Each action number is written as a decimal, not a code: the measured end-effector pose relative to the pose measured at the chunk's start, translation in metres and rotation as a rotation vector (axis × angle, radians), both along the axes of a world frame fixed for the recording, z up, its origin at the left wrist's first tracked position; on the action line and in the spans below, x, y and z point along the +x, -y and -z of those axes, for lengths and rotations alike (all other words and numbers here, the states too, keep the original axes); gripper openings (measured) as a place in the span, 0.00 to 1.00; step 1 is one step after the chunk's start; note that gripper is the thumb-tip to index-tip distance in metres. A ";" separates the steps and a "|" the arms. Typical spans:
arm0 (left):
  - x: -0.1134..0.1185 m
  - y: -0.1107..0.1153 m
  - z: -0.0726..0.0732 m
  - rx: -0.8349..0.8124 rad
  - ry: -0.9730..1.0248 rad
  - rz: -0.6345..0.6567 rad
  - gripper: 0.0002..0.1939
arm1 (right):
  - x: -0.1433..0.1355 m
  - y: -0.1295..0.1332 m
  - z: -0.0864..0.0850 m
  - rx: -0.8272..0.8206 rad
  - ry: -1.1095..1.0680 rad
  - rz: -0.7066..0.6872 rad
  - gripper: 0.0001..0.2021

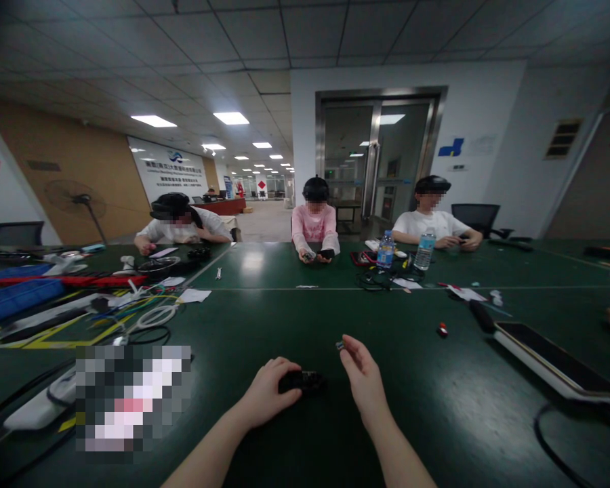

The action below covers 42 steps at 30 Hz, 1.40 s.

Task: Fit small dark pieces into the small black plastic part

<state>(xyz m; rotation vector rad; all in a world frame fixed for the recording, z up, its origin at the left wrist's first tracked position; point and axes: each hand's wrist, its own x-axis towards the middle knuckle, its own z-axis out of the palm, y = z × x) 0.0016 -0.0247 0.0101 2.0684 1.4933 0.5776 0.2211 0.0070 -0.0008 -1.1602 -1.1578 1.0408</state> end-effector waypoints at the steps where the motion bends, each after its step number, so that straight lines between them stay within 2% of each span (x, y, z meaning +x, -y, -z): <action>1: 0.000 0.000 0.001 -0.007 -0.005 0.003 0.21 | 0.001 0.000 0.000 -0.004 -0.001 0.001 0.21; 13: 0.002 -0.001 0.000 0.037 -0.008 0.008 0.20 | 0.001 0.000 -0.003 -0.047 -0.011 0.022 0.27; 30: 0.002 0.000 -0.001 0.020 -0.015 -0.007 0.21 | -0.004 0.009 -0.009 -0.068 0.042 -0.052 0.20; 42: 0.003 -0.001 -0.002 0.042 -0.033 -0.007 0.20 | -0.007 0.002 0.006 0.012 0.120 -0.178 0.19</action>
